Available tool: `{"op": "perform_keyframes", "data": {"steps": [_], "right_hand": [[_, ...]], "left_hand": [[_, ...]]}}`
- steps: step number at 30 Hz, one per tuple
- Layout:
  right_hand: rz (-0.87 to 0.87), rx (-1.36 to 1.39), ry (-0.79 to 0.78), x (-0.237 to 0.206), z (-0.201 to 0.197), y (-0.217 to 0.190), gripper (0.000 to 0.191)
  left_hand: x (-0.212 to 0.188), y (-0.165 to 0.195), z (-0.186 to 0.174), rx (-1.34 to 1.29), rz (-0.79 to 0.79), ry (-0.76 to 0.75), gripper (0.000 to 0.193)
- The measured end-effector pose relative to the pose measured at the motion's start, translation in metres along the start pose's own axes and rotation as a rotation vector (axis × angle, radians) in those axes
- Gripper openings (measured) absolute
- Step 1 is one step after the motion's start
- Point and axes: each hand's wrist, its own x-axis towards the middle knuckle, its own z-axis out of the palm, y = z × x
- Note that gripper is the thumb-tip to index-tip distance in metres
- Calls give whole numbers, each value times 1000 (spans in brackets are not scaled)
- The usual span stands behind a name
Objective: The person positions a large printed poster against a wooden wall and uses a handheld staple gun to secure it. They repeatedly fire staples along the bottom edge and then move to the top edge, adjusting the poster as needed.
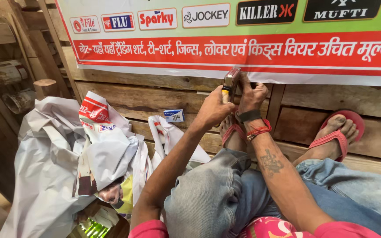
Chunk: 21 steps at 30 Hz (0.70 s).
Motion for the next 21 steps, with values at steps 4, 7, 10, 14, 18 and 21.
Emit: {"op": "perform_keyframes", "data": {"steps": [4,7,10,14,18,21], "right_hand": [[42,2,-9,4,-1,2,62],[-130,-247,-12,5,-3,2,63],[133,-2,-28,7,-5,5,65],[-5,33,-47,7,-4,4,58],[-101,-65,-94,5,-5,-1,64],[-59,62,-187,5,-8,-2,44]], "left_hand": [[7,-3,3,8,-40,-8,52],[9,-8,10,15,-15,13,50],[12,-13,17,46,27,60,49],[15,-20,27,103,-77,118,48],[17,-21,42,180,-75,247,36],[19,-19,50,243,-33,344,29]]}}
